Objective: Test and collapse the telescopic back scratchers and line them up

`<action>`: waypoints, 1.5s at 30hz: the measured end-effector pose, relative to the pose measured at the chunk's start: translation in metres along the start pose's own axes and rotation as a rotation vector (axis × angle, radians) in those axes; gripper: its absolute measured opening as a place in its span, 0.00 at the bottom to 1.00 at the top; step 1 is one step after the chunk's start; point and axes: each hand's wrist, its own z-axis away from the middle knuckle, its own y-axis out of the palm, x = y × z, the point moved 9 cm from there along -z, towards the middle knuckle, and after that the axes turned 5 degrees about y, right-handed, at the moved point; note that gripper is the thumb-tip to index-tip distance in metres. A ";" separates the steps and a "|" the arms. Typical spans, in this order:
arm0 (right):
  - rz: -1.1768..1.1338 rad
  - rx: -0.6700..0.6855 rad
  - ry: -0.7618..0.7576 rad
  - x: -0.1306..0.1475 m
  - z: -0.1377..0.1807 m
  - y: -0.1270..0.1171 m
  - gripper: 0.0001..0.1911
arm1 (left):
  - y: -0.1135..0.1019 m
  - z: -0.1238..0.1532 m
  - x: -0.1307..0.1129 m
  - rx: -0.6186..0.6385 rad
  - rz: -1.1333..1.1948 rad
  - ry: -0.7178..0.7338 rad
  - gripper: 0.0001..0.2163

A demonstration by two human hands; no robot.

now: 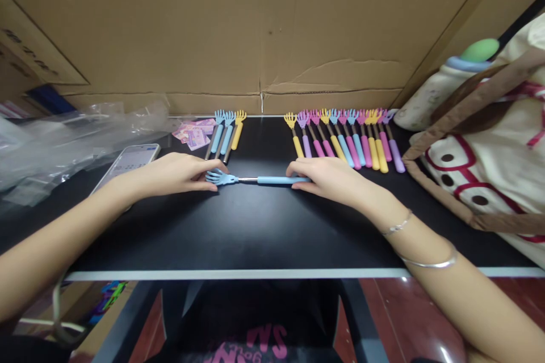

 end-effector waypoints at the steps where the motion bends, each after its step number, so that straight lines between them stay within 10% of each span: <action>1: -0.001 -0.005 -0.004 0.000 0.000 0.000 0.08 | 0.000 0.000 0.000 -0.009 -0.001 0.006 0.20; 45: 0.012 -0.055 -0.060 0.006 0.000 -0.005 0.10 | 0.003 -0.002 0.001 -0.033 -0.035 0.023 0.22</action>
